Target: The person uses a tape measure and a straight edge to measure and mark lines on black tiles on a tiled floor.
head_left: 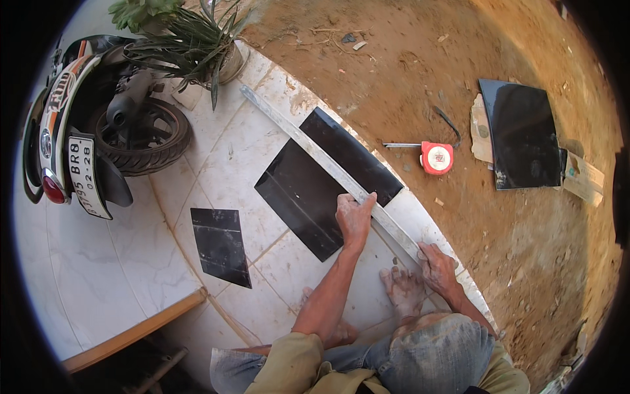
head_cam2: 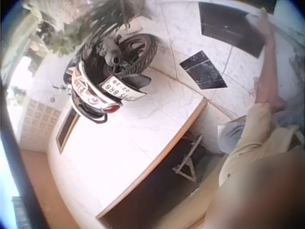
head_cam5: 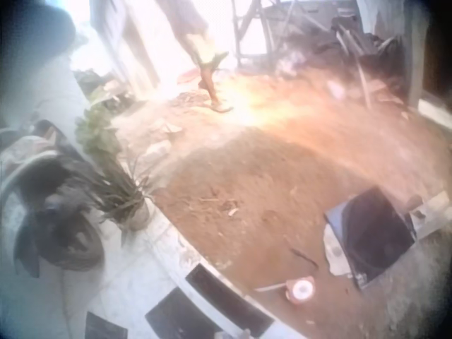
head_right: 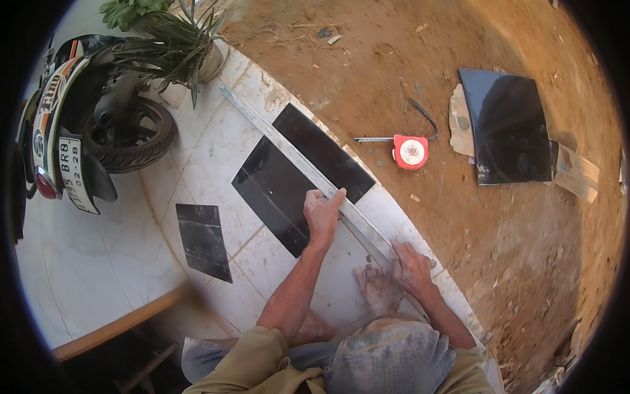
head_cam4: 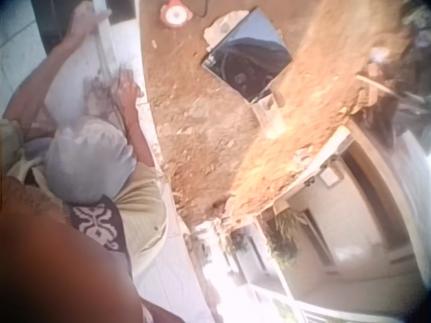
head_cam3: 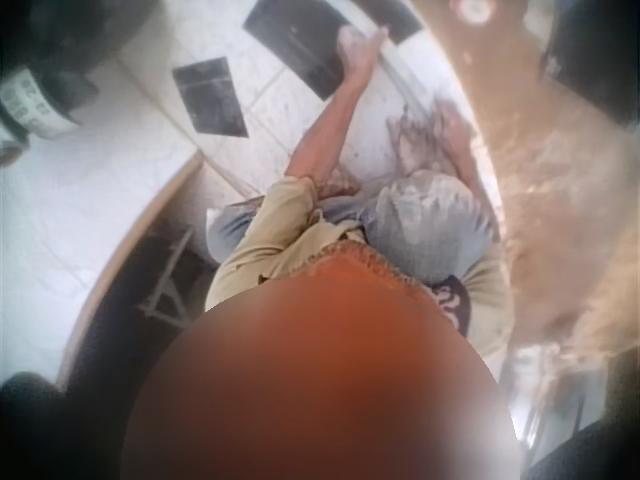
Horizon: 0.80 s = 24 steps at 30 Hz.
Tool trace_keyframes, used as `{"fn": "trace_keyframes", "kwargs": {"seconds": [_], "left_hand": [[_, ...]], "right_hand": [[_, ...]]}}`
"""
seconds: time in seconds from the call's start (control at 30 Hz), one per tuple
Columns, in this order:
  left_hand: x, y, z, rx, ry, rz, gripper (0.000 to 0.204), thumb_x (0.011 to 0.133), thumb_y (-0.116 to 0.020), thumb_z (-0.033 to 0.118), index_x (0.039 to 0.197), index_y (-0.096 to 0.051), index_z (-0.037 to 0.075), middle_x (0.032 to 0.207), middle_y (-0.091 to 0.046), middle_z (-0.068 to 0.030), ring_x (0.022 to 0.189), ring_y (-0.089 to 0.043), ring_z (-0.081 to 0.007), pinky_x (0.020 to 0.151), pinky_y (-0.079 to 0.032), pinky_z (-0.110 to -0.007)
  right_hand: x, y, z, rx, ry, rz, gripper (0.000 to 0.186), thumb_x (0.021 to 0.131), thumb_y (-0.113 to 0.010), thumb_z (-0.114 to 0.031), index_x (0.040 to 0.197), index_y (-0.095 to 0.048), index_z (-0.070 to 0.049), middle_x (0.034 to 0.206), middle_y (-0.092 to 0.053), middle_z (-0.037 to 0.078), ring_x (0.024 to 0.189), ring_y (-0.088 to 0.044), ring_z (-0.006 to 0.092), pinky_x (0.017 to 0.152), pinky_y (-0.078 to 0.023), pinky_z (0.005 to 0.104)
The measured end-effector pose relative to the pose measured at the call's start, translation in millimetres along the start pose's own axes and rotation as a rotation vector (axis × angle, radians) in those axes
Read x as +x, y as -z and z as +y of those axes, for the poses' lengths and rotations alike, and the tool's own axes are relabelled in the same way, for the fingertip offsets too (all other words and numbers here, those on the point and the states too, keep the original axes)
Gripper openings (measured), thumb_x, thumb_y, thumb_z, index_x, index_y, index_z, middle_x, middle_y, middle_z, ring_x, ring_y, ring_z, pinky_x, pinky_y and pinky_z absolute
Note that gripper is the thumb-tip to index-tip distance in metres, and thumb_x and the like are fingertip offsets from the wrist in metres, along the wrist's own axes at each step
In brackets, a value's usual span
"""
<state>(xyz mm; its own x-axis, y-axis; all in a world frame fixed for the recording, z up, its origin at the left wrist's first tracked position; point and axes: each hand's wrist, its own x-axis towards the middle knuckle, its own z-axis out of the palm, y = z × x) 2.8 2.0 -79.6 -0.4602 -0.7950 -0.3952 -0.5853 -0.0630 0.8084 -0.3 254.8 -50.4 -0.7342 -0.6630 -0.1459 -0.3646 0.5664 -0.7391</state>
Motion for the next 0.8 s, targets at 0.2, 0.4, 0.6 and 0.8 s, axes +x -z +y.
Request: {"fn": "trace_keyframes", "kwargs": {"seconds": [0.2,0.4,0.6,0.8], "left_hand": [[-1,2,19,0.131,0.048,-0.026,0.044,0.077,-0.084,0.025,0.094,-0.055,-0.004,0.078,-0.063,-0.0115,0.067,-0.061,-0.0195,0.061,-0.052,-0.034],[1,1,23,0.167,0.075,-0.017,0.047,0.075,-0.084,0.028,0.093,-0.056,-0.005,0.076,-0.067,-0.0171,0.071,-0.065,-0.0280,0.073,-0.052,-0.040],[9,-1,4,0.178,-0.008,-0.020,0.045,0.078,-0.084,0.023,0.095,-0.052,-0.004,0.069,-0.055,-0.0036,0.055,-0.054,-0.0106,0.045,-0.050,-0.028],[9,5,28,0.282,0.070,-0.078,0.048,0.077,-0.084,0.031,0.090,-0.053,-0.003,0.070,-0.061,-0.0115,0.061,-0.060,-0.0210,0.058,-0.050,-0.035]], "right_hand": [[2,0,1,0.017,-0.037,-0.031,0.041,0.084,-0.059,-0.002,0.124,-0.059,-0.008,0.092,-0.062,0.018,0.071,-0.064,0.0397,0.059,-0.052,0.0464],[7,3,-3,0.050,-0.064,-0.048,0.043,0.084,-0.059,-0.001,0.126,-0.058,-0.009,0.094,-0.062,0.018,0.073,-0.064,0.0402,0.060,-0.052,0.0476],[8,5,-4,0.033,-0.085,-0.082,0.044,0.083,-0.060,-0.002,0.126,-0.060,-0.011,0.093,-0.060,0.016,0.072,-0.064,0.0390,0.061,-0.051,0.0464],[8,3,-3,0.008,-0.101,-0.031,0.043,0.082,-0.060,-0.001,0.124,-0.061,-0.012,0.091,-0.058,0.014,0.070,-0.064,0.0352,0.059,-0.051,0.0452]]}}
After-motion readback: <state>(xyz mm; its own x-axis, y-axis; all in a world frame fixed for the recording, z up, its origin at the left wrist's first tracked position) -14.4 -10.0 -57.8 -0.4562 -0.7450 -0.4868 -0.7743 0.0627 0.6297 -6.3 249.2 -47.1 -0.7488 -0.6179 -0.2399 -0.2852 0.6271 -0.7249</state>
